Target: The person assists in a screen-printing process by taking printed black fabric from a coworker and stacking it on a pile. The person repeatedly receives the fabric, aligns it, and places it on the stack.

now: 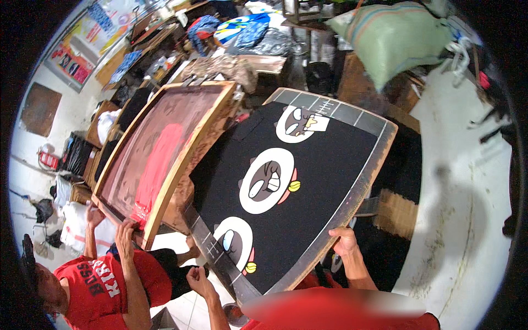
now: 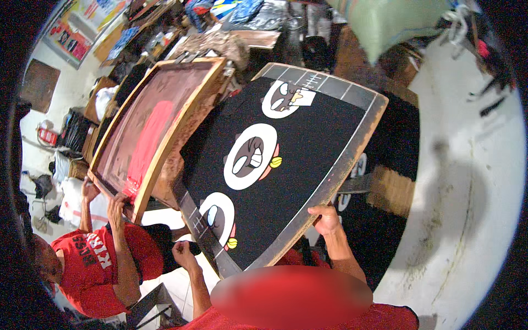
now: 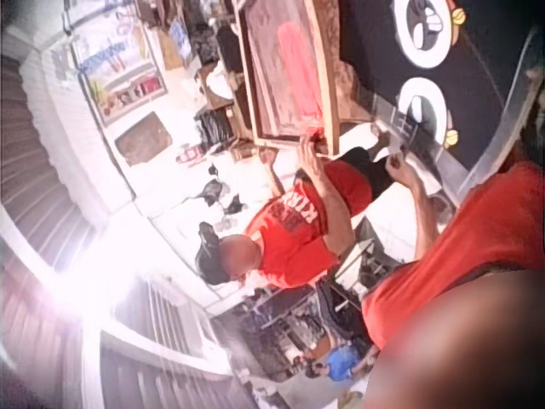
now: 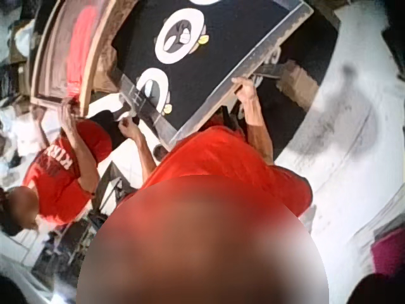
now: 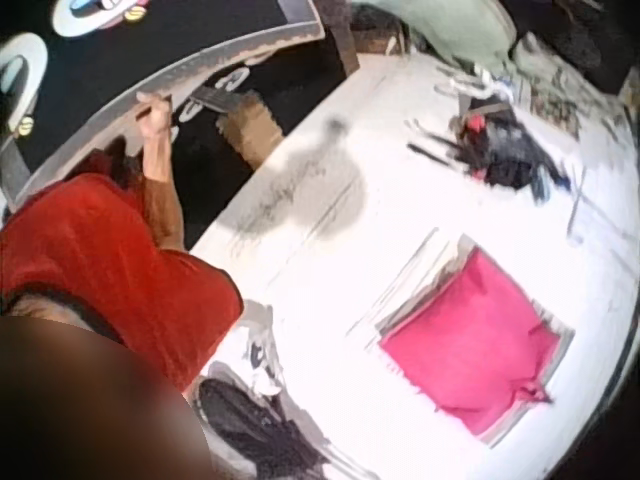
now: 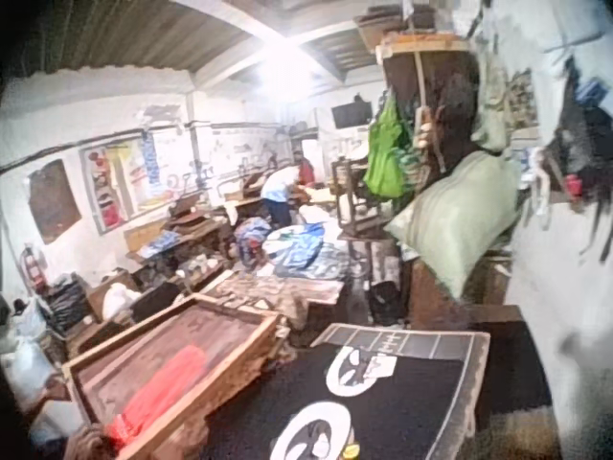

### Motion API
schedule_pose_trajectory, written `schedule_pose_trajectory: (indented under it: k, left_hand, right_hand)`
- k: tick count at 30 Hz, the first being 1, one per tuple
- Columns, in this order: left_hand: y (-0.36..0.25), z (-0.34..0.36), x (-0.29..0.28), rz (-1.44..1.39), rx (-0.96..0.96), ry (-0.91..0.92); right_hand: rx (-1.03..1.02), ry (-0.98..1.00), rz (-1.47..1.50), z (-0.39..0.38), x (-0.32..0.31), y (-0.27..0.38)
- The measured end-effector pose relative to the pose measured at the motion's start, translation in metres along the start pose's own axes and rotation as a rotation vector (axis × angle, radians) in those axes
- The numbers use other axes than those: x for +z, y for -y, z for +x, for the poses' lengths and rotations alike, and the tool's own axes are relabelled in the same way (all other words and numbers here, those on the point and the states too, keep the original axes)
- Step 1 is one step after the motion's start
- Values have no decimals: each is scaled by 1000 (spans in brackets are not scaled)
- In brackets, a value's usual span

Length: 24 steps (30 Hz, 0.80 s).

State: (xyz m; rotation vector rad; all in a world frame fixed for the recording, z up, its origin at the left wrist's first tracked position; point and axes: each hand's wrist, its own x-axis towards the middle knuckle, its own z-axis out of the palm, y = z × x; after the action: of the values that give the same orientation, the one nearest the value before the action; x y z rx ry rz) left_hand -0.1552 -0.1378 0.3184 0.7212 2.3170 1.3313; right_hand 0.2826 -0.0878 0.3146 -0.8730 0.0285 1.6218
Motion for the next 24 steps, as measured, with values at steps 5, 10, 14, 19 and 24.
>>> schedule_pose_trajectory:
  k: [5, 10, 14, 19, 24]
  left_hand:
    - [-77, -42, 22, -154, 250, 270]
    - [-205, -31, 89, -362, 557, 579]
    - [-358, 1, 162, -394, 981, 729]
    - [-551, 19, 250, -309, 1326, 748]
    - [-644, -21, 298, 108, 1319, 1140]
  right_hand:
    - [-237, -6, 31, -107, -30, 44]
    - [-460, 74, 86, -161, -50, 53]
    - [-641, 183, 197, -185, -49, 41]
    - [-915, 82, 159, -181, -42, -12]
    - [-1021, 80, 302, -154, -60, -50]
